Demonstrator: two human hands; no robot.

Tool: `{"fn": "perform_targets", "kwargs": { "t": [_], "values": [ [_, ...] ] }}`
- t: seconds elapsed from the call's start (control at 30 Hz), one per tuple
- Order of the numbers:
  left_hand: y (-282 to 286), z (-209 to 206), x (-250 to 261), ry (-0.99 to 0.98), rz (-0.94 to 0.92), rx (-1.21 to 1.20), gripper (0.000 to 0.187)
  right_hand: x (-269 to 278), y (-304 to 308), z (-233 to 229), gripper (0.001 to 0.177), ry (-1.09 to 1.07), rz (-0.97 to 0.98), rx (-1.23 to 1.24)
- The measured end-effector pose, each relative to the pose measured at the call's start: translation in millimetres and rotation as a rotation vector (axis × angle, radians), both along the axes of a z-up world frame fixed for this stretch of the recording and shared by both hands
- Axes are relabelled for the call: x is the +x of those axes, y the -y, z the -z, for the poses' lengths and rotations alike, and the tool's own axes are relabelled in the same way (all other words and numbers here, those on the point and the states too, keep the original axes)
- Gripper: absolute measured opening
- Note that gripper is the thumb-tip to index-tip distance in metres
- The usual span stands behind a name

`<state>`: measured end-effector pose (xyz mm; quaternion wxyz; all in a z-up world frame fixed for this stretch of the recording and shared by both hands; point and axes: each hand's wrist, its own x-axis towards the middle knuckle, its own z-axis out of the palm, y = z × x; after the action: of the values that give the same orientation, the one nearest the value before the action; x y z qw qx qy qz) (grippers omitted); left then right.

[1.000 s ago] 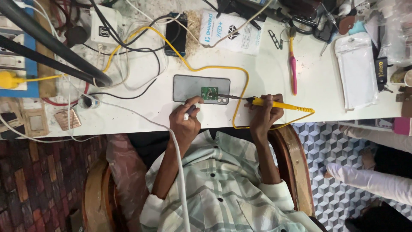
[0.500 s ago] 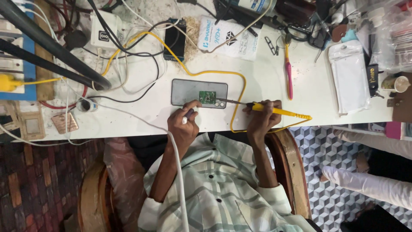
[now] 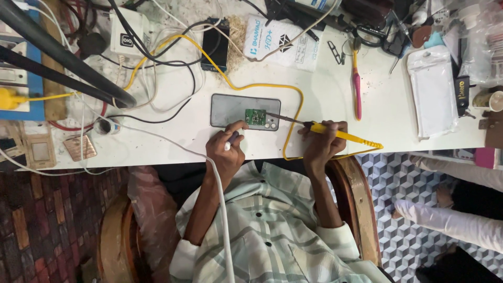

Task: The person uses a soldering iron and solder wire to work on a small green circuit board placed on a smartphone. They repeatedly apply heat and solder to various points on the board while holding it steady with their other hand.

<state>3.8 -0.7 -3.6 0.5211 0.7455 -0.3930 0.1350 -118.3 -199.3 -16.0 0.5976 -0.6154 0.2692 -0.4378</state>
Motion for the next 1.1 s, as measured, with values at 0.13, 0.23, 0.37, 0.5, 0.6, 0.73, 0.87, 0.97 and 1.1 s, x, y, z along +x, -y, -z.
{"fn": "perform_targets", "kwargs": {
  "t": [0.13,0.23,0.37,0.5,0.6,0.73,0.87,0.97,1.1],
  "values": [
    [1.2,3.2,1.1,0.0,-0.011,-0.018,0.053,0.7,2.1,1.9,0.034,-0.035,0.017,0.009],
    [0.9,0.9,-3.4,-0.009,-0.017,-0.01,0.055,-3.4,-1.0,0.2,0.034,-0.041,-0.004,-0.021],
    [3.3,-2.6,0.5,0.0,-0.015,-0.052,0.057,1.0,-0.6,-0.5,0.036,-0.006,-0.032,-0.001],
    [2.0,-0.2,-0.8,-0.016,-0.001,-0.057,0.057,-2.9,-2.9,3.2,0.037,0.015,-0.033,0.029],
    [2.5,2.9,-2.0,0.001,-0.021,-0.022,0.058,-4.2,-2.8,4.9,0.039,-0.032,-0.012,0.005],
    [1.6,-2.1,-0.8,-0.023,-0.011,-0.038,0.057,-3.1,-6.7,0.9,0.038,0.005,-0.027,0.049],
    [1.4,-7.2,-2.1,-0.032,-0.001,-0.01,0.057,-1.9,-5.3,2.2,0.037,0.077,-0.028,0.047],
    [-0.1,-8.6,-1.8,-0.023,0.003,-0.011,0.058,-2.3,-5.4,6.1,0.038,0.024,0.007,0.063],
    [2.1,-7.1,-1.1,-0.066,-0.014,-0.008,0.058,-3.6,-4.3,9.4,0.039,0.083,0.027,0.006]
  ]
}}
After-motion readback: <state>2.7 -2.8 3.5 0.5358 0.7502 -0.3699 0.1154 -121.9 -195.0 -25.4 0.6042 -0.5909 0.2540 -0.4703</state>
